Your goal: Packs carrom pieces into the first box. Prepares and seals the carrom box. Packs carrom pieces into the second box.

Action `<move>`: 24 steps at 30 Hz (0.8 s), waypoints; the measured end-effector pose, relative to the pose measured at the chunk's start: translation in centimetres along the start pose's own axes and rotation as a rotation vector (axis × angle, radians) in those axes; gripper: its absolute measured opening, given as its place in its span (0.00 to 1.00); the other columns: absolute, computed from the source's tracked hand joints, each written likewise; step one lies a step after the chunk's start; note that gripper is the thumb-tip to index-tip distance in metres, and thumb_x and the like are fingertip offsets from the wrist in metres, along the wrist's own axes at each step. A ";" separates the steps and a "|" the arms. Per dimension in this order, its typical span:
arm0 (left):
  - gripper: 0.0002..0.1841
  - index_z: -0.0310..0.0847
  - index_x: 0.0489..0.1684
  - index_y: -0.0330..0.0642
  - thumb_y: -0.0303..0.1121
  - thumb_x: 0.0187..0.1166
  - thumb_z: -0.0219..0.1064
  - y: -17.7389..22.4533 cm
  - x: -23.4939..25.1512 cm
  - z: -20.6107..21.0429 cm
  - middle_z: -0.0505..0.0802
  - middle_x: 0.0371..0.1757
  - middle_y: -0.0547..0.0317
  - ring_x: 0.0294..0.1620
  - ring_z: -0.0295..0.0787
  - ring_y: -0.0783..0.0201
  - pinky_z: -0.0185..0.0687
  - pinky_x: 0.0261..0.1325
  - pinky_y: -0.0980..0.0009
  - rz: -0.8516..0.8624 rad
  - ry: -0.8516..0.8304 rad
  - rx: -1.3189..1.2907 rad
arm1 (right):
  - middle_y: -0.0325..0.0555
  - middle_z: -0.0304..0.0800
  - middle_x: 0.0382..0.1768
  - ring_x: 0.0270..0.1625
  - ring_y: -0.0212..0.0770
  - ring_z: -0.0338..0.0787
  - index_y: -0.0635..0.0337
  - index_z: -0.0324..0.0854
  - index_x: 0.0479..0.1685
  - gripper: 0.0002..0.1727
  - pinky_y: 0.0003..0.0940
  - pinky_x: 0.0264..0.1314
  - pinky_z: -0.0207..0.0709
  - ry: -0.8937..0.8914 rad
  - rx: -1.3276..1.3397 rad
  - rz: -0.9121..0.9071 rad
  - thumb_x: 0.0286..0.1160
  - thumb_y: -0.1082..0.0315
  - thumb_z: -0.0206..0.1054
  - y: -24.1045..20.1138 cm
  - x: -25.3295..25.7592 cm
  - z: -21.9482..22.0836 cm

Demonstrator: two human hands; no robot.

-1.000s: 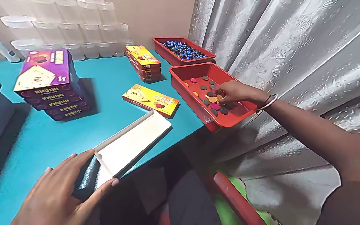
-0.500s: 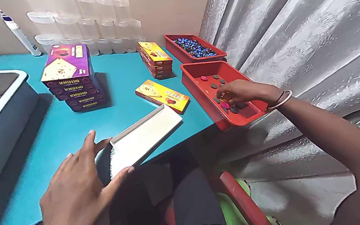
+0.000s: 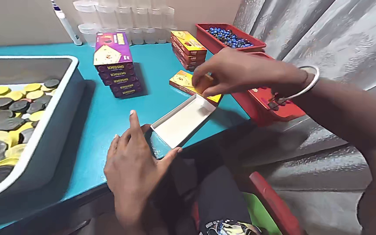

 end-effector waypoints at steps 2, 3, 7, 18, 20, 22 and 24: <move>0.67 0.58 0.89 0.33 0.81 0.52 0.63 -0.1 0.0 -0.1 0.95 0.58 0.48 0.61 0.91 0.39 0.73 0.67 0.33 -0.013 0.011 0.000 | 0.41 0.93 0.33 0.36 0.39 0.91 0.56 0.91 0.47 0.11 0.45 0.42 0.84 -0.052 0.088 -0.099 0.67 0.66 0.76 -3.7 2.5 3.2; 0.67 0.59 0.89 0.34 0.81 0.52 0.64 -0.1 0.0 -0.2 0.96 0.58 0.49 0.61 0.91 0.40 0.73 0.69 0.33 -0.021 0.009 -0.002 | 0.42 0.93 0.32 0.35 0.40 0.91 0.57 0.91 0.47 0.10 0.44 0.42 0.84 -0.071 0.109 -0.124 0.67 0.69 0.76 -5.1 3.3 4.5; 0.65 0.59 0.90 0.36 0.80 0.53 0.66 0.1 -0.2 -0.1 0.96 0.57 0.53 0.63 0.91 0.44 0.71 0.71 0.33 -0.036 0.033 0.008 | 0.47 0.89 0.34 0.39 0.47 0.90 0.60 0.88 0.46 0.10 0.47 0.43 0.82 -0.019 0.100 -0.069 0.68 0.69 0.75 -7.4 4.1 7.7; 0.63 0.60 0.90 0.39 0.78 0.55 0.68 0.1 -0.3 0.0 0.96 0.59 0.54 0.67 0.90 0.45 0.70 0.75 0.34 -0.056 0.037 0.009 | 0.56 0.87 0.45 0.44 0.52 0.90 0.63 0.85 0.56 0.19 0.46 0.43 0.86 0.150 0.146 0.003 0.65 0.72 0.77 -8.7 3.8 7.8; 0.63 0.61 0.89 0.39 0.78 0.55 0.67 0.0 -0.3 0.0 0.96 0.60 0.54 0.67 0.90 0.45 0.71 0.75 0.35 -0.056 0.040 0.010 | 0.56 0.88 0.45 0.45 0.52 0.90 0.63 0.85 0.58 0.20 0.47 0.46 0.86 0.163 0.158 0.003 0.65 0.71 0.78 -8.4 3.6 7.6; 0.62 0.62 0.88 0.38 0.78 0.54 0.67 0.0 -0.3 0.0 0.96 0.60 0.54 0.68 0.90 0.45 0.71 0.75 0.35 -0.055 0.038 0.008 | 0.52 0.88 0.44 0.43 0.49 0.91 0.61 0.85 0.57 0.20 0.46 0.45 0.86 0.133 0.124 0.033 0.66 0.67 0.79 -8.0 2.9 7.3; 0.62 0.63 0.88 0.38 0.79 0.55 0.66 0.0 -0.3 -0.1 0.96 0.60 0.55 0.68 0.89 0.44 0.71 0.75 0.35 -0.056 0.040 0.005 | 0.46 0.88 0.42 0.42 0.45 0.90 0.58 0.86 0.58 0.20 0.44 0.44 0.85 0.059 0.095 0.082 0.68 0.60 0.78 -7.4 2.0 7.2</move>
Point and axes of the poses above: each hand's wrist, its own x-axis towards the middle knuckle, its own z-axis out of the palm, y = z × x, the point moved 9 cm from there along x, towards the middle knuckle
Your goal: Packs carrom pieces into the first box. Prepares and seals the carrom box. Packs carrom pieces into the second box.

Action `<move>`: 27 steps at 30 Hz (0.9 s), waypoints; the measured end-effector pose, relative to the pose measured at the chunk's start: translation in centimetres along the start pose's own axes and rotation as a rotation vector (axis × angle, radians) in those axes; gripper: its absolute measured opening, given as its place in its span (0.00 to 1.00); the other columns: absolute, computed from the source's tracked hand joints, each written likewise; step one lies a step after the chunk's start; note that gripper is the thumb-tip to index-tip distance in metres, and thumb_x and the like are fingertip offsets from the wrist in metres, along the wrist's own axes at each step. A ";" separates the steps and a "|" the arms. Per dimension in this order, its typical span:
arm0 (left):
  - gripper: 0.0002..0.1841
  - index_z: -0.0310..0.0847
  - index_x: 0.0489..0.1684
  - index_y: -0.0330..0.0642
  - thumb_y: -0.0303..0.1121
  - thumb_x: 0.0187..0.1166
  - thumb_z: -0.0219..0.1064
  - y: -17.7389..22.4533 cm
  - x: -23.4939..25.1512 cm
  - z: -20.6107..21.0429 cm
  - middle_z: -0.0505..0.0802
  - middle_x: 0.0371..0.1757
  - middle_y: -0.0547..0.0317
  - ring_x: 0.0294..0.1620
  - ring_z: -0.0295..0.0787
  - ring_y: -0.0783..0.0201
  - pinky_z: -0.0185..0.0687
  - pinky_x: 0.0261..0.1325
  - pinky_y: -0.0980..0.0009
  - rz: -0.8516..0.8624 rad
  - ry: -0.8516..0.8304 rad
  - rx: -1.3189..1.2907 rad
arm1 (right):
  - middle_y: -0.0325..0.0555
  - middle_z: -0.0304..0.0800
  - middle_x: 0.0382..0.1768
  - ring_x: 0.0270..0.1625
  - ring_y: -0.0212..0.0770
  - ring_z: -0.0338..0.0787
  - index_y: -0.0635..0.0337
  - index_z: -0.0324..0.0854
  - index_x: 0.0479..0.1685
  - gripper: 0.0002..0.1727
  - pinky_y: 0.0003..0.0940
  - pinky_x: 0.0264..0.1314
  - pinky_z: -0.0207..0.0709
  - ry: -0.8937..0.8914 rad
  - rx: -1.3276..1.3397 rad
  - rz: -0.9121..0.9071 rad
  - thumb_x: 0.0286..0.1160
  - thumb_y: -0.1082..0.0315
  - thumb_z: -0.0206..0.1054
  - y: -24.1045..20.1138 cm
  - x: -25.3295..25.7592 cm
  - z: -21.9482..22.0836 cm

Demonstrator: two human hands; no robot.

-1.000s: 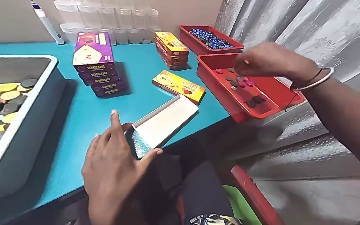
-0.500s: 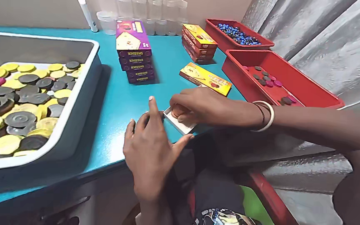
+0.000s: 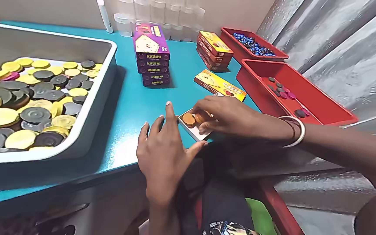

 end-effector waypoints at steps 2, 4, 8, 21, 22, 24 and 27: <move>0.63 0.63 0.88 0.37 0.79 0.54 0.66 0.0 0.0 0.0 0.96 0.59 0.54 0.67 0.90 0.44 0.71 0.74 0.35 0.002 0.006 -0.003 | 0.42 0.89 0.40 0.40 0.41 0.90 0.56 0.86 0.56 0.19 0.43 0.42 0.85 -0.045 -0.015 0.028 0.69 0.58 0.78 0.4 -0.7 0.0; 0.63 0.63 0.88 0.37 0.80 0.54 0.66 0.0 0.0 0.1 0.96 0.59 0.55 0.66 0.90 0.45 0.71 0.74 0.34 0.000 -0.002 -0.002 | 0.39 0.90 0.38 0.40 0.37 0.90 0.55 0.86 0.55 0.18 0.40 0.43 0.85 -0.079 0.010 0.053 0.70 0.59 0.78 0.4 -1.1 0.0; 0.63 0.63 0.88 0.38 0.80 0.53 0.67 -0.1 0.0 0.0 0.97 0.57 0.54 0.65 0.91 0.44 0.70 0.74 0.33 0.002 -0.003 -0.004 | 0.39 0.92 0.39 0.41 0.31 0.92 0.56 0.86 0.55 0.19 0.30 0.47 0.88 -0.179 0.179 0.102 0.72 0.56 0.79 0.7 -0.9 0.2; 0.63 0.65 0.87 0.38 0.80 0.53 0.67 0.0 0.1 0.1 0.96 0.59 0.56 0.67 0.90 0.45 0.69 0.75 0.33 -0.008 -0.014 -0.013 | 0.49 0.93 0.45 0.43 0.49 0.92 0.60 0.81 0.64 0.26 0.53 0.49 0.85 -0.127 -0.004 0.210 0.69 0.57 0.79 2.7 0.5 0.0; 0.63 0.65 0.87 0.38 0.79 0.53 0.67 0.0 0.1 0.1 0.96 0.59 0.55 0.67 0.90 0.45 0.70 0.74 0.33 -0.005 -0.009 -0.016 | 0.51 0.92 0.46 0.43 0.50 0.92 0.63 0.78 0.66 0.29 0.53 0.49 0.85 -0.102 0.000 0.211 0.69 0.58 0.80 2.6 0.5 0.3; 0.62 0.65 0.86 0.38 0.80 0.53 0.66 0.0 0.1 0.1 0.97 0.59 0.56 0.67 0.90 0.45 0.70 0.74 0.33 -0.005 -0.008 -0.011 | 0.52 0.90 0.49 0.43 0.49 0.92 0.63 0.77 0.67 0.29 0.50 0.49 0.85 -0.064 0.002 0.218 0.68 0.61 0.80 2.2 0.4 0.4; 0.62 0.66 0.86 0.38 0.80 0.54 0.65 -0.1 0.1 0.1 0.96 0.59 0.56 0.67 0.90 0.45 0.70 0.73 0.33 -0.004 -0.010 -0.005 | 0.53 0.91 0.47 0.43 0.50 0.93 0.64 0.79 0.61 0.25 0.51 0.49 0.87 0.001 0.014 0.197 0.68 0.64 0.80 2.2 0.4 0.3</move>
Point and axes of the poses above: each hand's wrist, its own x-axis towards the middle knuckle, its own z-axis out of the palm, y = z × x, the point moved 9 cm from there along x, towards the middle knuckle
